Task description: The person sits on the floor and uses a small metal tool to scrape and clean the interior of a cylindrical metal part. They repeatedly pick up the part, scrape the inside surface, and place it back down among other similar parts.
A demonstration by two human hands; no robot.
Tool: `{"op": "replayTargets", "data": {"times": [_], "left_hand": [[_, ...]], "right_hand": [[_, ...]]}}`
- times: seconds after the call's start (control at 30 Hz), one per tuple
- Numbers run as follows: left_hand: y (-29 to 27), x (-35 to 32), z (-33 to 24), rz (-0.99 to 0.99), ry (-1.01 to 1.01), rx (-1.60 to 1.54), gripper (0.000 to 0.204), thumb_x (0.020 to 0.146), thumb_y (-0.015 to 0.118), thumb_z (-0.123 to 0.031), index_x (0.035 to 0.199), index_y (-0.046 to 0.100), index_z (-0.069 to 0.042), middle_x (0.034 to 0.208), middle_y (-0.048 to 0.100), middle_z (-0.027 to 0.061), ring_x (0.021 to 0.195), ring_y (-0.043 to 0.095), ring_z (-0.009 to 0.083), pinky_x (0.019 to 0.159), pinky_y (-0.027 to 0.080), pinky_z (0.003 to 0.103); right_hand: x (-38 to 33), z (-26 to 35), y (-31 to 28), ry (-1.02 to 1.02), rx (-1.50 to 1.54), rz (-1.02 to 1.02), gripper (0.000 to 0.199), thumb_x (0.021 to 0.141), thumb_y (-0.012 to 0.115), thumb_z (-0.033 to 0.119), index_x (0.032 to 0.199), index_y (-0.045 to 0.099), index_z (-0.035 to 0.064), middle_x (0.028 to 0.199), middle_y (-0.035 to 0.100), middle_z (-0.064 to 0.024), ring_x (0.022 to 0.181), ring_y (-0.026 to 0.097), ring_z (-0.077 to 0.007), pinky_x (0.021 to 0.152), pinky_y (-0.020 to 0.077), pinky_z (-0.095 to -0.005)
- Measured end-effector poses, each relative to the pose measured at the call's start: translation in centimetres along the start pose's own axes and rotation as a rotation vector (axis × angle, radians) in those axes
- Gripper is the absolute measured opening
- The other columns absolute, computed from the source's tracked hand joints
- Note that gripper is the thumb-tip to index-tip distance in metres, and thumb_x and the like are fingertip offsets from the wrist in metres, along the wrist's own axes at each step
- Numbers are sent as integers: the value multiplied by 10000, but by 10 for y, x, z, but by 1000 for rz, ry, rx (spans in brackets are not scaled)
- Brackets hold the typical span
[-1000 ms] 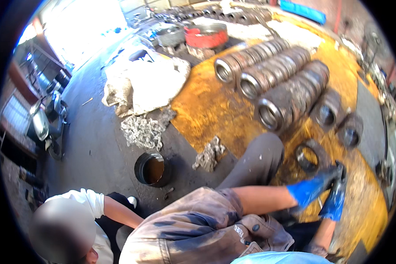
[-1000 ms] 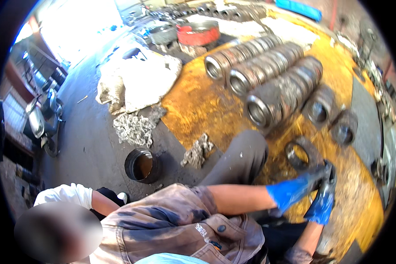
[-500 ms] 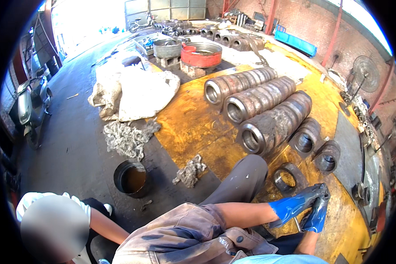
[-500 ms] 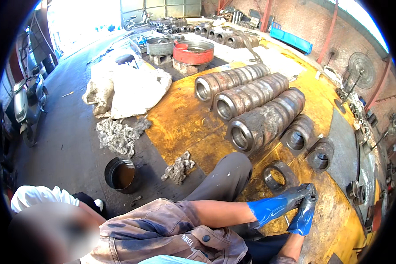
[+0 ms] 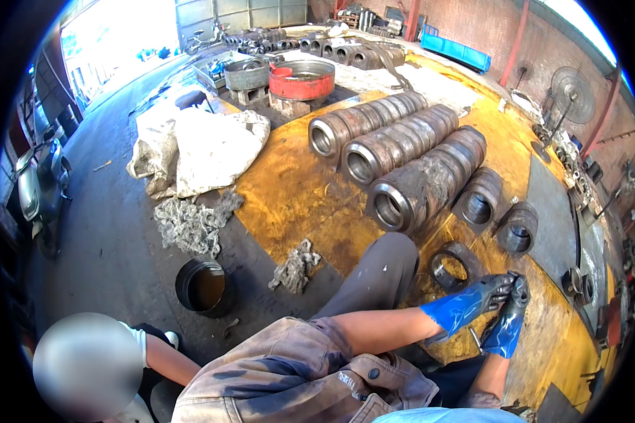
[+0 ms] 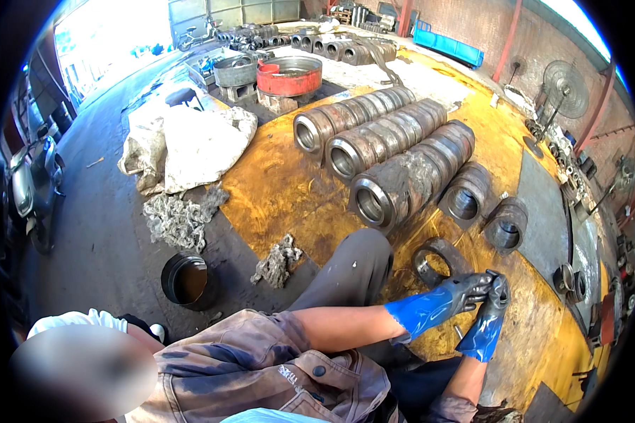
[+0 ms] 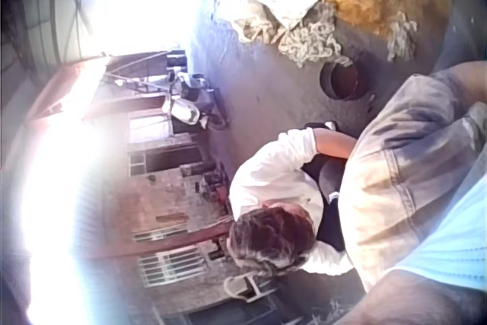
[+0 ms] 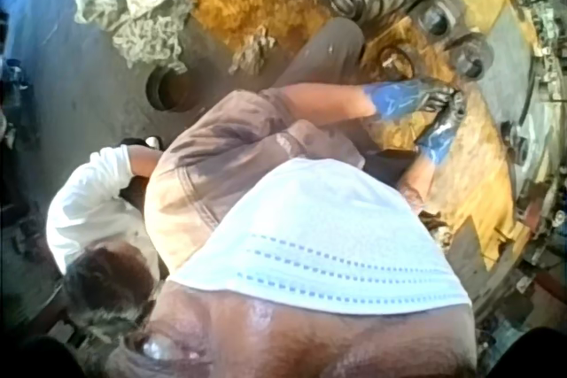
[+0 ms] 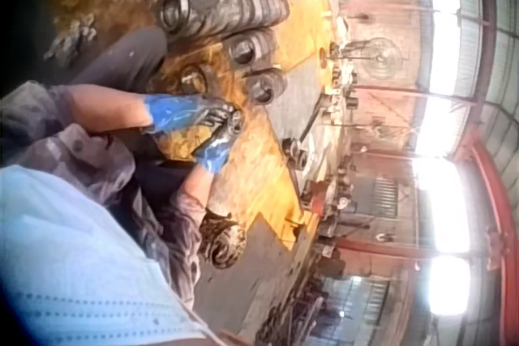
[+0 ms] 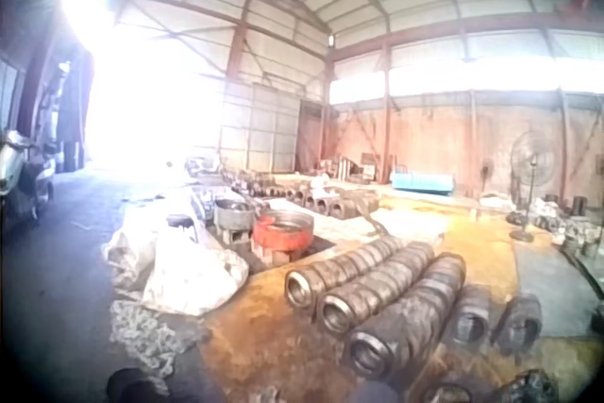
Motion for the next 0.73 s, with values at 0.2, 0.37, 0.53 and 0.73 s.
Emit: {"op": "replayTargets", "data": {"times": [0.2,0.37,0.53,0.73], "left_hand": [[-11,-9,-16,5,25,34,458,983,686,-378,1403,604,-216,1312,688,-20,1171,645,136,939,489,351],[0,-12,-27,-35,29,54,561,917,662,-122,1464,566,-205,1349,672,-1,1202,634,164,948,485,349],[-14,6,-25,94,87,28,846,726,590,106,1525,494,-158,1444,614,39,1294,593,206,989,456,384],[6,-2,-31,74,7,-7,829,778,680,31,1554,448,-143,1491,578,98,1446,482,260,1089,405,483]], "right_hand": [[1,17,8,-7,-109,-161,509,1054,554,498,1190,695,29,787,632,16,640,518,-79,563,398,-245],[-9,38,16,-9,-23,-227,467,1058,572,446,1221,675,21,807,664,2,622,533,-75,558,415,-245],[0,28,3,4,-82,-231,534,1038,570,524,1215,690,35,853,703,-31,639,586,-91,547,450,-238],[0,29,-5,37,-26,-229,510,1010,636,506,1203,706,38,825,651,16,660,532,-76,593,419,-246]]}}
Point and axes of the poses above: each hand's wrist, its own x-axis towards the middle knuckle, its own y-axis out of the palm, z = x × y, the point moved 3 cm from there along x, towards the middle knuckle
